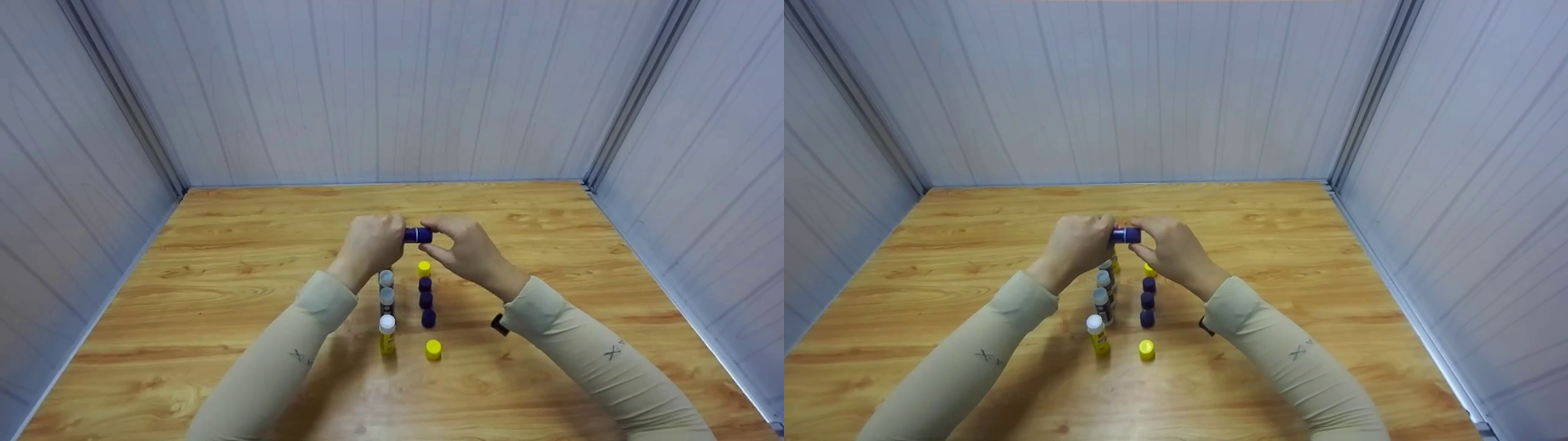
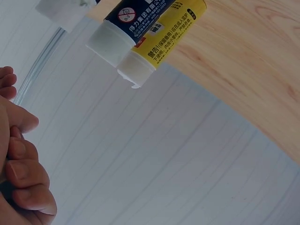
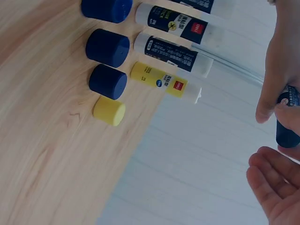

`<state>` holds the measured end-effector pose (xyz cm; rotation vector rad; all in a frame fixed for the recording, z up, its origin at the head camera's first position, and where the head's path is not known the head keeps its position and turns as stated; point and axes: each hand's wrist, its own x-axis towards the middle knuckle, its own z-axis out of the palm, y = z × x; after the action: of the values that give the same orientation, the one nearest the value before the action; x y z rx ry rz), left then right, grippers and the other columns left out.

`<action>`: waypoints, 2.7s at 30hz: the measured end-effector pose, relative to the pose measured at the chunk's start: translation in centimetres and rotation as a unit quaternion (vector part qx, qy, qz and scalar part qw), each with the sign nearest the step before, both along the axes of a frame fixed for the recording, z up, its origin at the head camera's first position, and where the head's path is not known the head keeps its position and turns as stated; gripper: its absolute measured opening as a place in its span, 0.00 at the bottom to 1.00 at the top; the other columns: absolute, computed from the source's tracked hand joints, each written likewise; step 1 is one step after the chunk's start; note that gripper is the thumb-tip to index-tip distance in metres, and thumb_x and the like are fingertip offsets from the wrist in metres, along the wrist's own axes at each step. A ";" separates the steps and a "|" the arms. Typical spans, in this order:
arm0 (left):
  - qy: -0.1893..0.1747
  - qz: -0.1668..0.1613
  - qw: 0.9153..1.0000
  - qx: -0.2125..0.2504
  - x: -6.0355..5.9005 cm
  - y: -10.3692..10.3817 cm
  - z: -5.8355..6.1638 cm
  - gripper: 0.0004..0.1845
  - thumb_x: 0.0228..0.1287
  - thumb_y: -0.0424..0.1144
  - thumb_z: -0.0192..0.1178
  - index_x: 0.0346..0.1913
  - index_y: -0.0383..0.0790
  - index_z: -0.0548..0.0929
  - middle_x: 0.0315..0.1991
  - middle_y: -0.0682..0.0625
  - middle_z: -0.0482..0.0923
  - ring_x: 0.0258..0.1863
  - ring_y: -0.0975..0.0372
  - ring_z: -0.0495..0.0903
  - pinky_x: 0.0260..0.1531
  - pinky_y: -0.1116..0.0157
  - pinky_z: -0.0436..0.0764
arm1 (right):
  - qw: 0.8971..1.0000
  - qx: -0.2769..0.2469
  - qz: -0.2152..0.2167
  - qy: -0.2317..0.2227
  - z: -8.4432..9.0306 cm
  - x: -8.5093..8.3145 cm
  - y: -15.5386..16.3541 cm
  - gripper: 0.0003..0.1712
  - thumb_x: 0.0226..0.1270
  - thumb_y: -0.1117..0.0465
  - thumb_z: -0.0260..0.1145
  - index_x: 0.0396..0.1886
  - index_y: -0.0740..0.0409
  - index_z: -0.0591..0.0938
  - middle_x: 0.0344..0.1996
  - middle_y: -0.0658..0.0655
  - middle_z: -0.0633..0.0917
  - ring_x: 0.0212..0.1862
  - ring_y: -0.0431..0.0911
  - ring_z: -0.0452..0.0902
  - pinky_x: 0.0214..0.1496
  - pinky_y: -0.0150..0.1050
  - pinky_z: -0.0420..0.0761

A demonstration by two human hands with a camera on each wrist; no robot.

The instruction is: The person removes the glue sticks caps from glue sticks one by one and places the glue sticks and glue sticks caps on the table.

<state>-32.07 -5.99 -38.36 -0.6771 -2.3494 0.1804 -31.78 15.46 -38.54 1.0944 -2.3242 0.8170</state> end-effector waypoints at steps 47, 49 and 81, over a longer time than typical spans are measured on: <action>-0.158 -0.043 0.986 0.028 -0.1 -0.7 1.3 0.11 0.65 0.31 0.69 0.26 0.39 0.80 0.24 0.44 0.84 0.21 0.56 0.77 0.27 0.49 0.89 | 0.992 0.043 0.038 0.112 -0.6 -0.3 0.4 0.18 0.68 0.67 0.79 0.54 0.71 0.89 0.42 0.65 0.94 0.41 0.55 0.93 0.44 0.48 0.93; -0.164 -0.043 0.985 0.027 -0.1 -0.7 1.3 0.09 0.66 0.31 0.69 0.27 0.39 0.82 0.25 0.44 0.85 0.22 0.55 0.78 0.28 0.49 0.89 | 0.991 0.041 0.041 0.117 -0.7 -0.4 0.4 0.18 0.68 0.67 0.79 0.54 0.71 0.89 0.42 0.65 0.94 0.41 0.55 0.93 0.44 0.48 0.93; -0.188 -0.057 0.980 0.030 -0.2 -1.1 1.1 0.10 0.65 0.32 0.69 0.26 0.39 0.83 0.22 0.48 0.78 0.21 0.57 0.70 0.26 0.49 0.87 | 0.987 0.060 0.045 0.140 -0.9 -0.3 0.6 0.18 0.65 0.66 0.81 0.53 0.68 0.90 0.41 0.63 0.94 0.40 0.54 0.93 0.43 0.47 0.92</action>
<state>-32.29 -7.08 -37.29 -0.8757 -2.6517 -0.0766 -32.09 16.07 -39.41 1.2833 -2.1237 0.5200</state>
